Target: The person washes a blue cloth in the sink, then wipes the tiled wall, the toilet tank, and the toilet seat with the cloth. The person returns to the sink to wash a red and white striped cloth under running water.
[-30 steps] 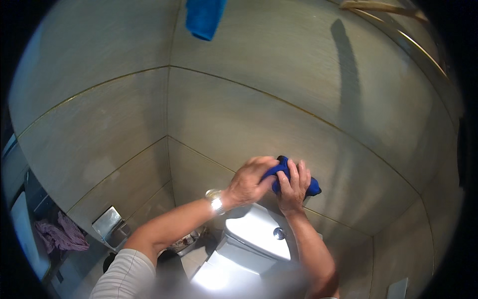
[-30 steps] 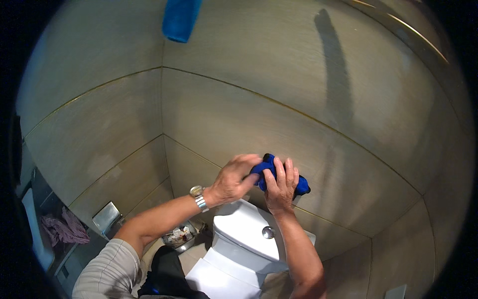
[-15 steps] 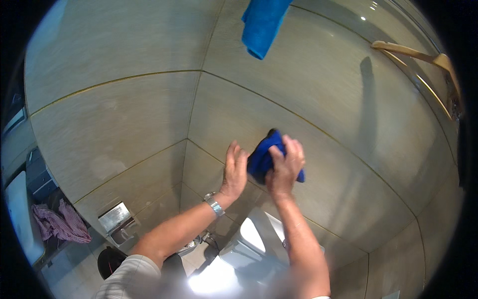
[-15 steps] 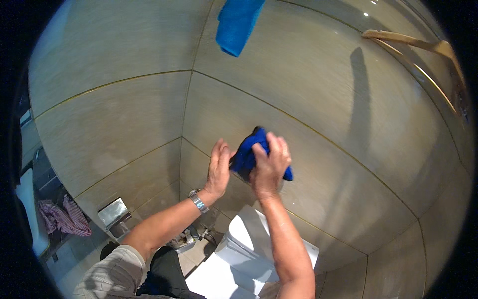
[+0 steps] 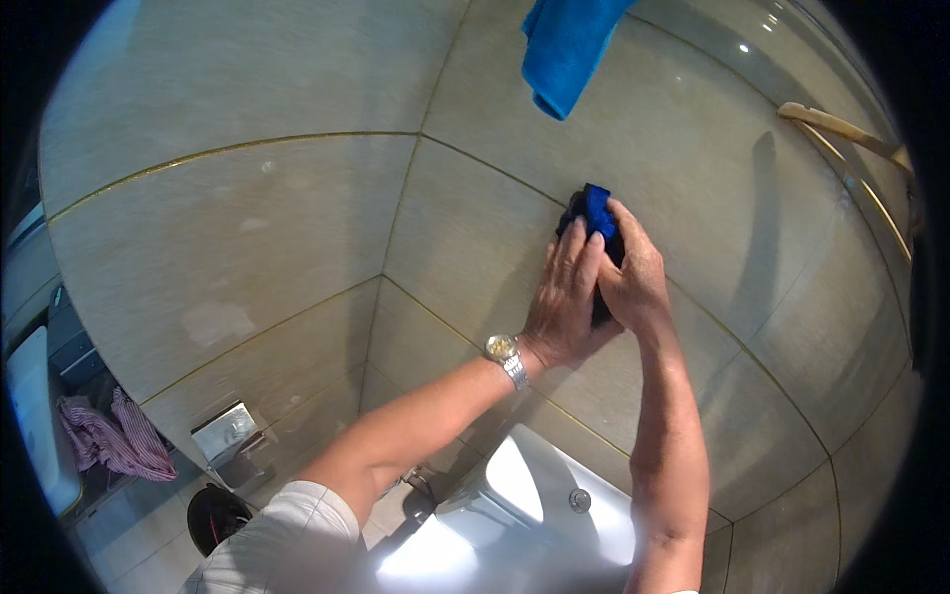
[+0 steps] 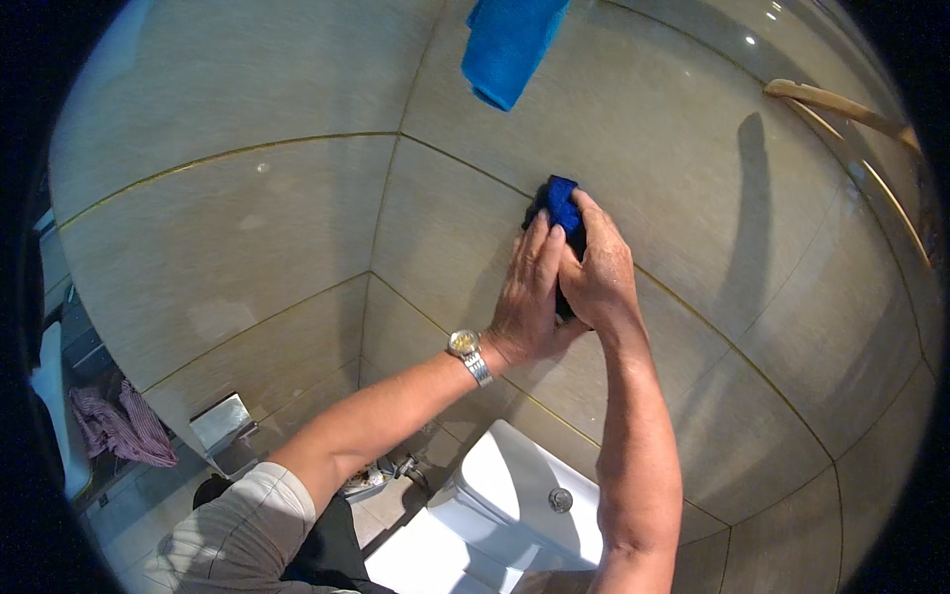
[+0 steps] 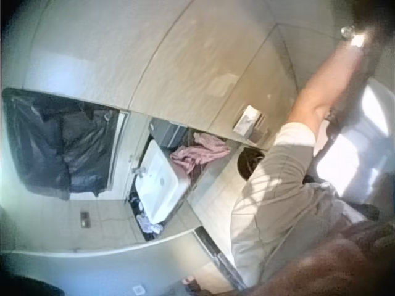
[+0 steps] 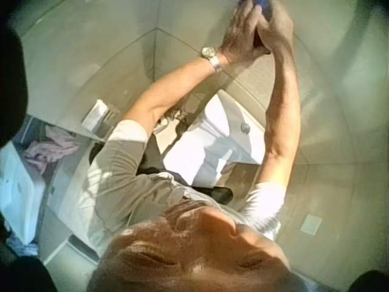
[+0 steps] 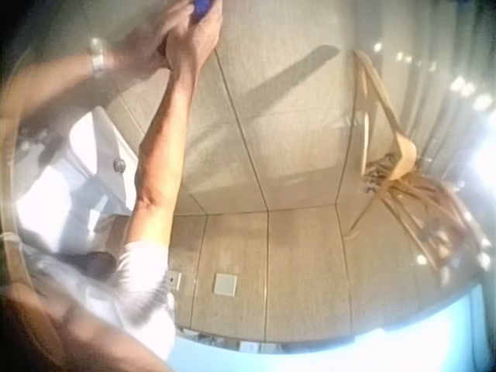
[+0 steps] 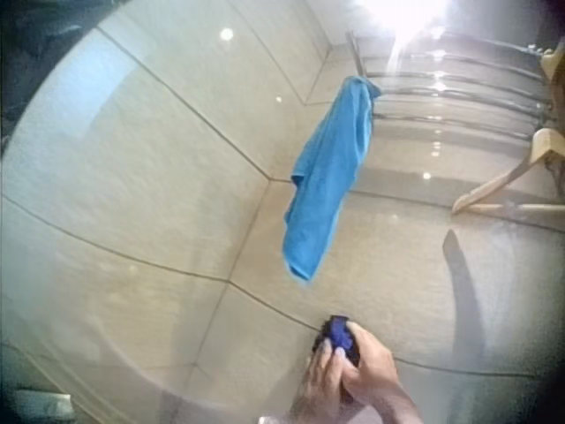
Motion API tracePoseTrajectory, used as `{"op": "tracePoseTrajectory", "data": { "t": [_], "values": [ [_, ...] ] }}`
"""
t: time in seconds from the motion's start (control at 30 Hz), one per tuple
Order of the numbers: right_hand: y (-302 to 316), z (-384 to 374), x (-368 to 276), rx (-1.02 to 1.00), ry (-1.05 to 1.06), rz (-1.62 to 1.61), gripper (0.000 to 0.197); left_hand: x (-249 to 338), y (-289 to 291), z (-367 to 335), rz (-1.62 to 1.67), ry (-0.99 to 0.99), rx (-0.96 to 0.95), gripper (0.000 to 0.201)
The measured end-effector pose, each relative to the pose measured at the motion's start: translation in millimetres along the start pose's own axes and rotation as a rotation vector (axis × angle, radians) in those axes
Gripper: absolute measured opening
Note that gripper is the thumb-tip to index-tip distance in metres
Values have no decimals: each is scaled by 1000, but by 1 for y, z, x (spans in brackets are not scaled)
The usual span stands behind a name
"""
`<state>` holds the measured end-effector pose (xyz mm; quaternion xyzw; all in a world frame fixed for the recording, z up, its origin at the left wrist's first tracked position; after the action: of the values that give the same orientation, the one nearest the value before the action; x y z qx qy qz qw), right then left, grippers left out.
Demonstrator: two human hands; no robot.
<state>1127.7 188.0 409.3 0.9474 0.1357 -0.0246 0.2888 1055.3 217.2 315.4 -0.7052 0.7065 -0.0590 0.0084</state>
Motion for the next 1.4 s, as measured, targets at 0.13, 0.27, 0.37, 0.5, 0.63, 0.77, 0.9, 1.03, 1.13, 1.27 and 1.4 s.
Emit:
{"op": "tracePoseTrajectory", "data": {
  "t": [0.13, 0.27, 0.37, 0.5, 0.63, 0.77, 0.9, 1.03, 1.13, 1.27, 1.4],
  "values": [
    [-15, 14, 6, -168, -88, -221, 64, -34, -1, -3, -138, -131, -15, 79],
    [-41, 45, -3, -10, 226, 70, 63, -66, 5, 26, -192, -108, -103, 75],
    [-90, 74, 4, -68, 274, 143, 60, -94, 17, 77, -250, -28, -95, 75],
    [-151, 97, -2, -264, 178, 102, 57, -134, 35, 151, -407, 113, -168, 78],
    [-168, 105, 8, -399, 110, -67, 63, -152, 43, 163, -416, 235, -346, 77],
    [-165, 84, 2, -272, 127, -139, 62, -156, 54, 131, -448, 78, -344, 75],
    [-148, 40, -19, -117, 157, -142, 60, -160, 61, 75, -503, 4, -287, 72],
    [-141, -11, -34, -130, 122, -32, 62, -164, 62, 7, -279, 114, -293, 70],
    [-153, -30, -45, -302, 10, -13, 66, -177, 65, 4, -227, 369, -320, 67],
    [-203, 2, -55, -513, -74, -70, 67, -207, 100, 82, -72, 714, -142, 58],
    [-242, 57, -34, -468, -288, -513, 65, -182, 146, 124, 52, 916, -169, 51]
  ]
}}
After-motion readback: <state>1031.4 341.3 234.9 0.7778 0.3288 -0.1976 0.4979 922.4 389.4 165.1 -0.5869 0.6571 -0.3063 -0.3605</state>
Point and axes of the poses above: each hand's wrist, its own z-axis away from the middle knuckle, its own y-axis out of the back of the hand, x = y × z, the point moved 9 cm from there along -z, towards the middle knuckle, and after that the axes turned 1 degree about -x, right-handed, at the moved point
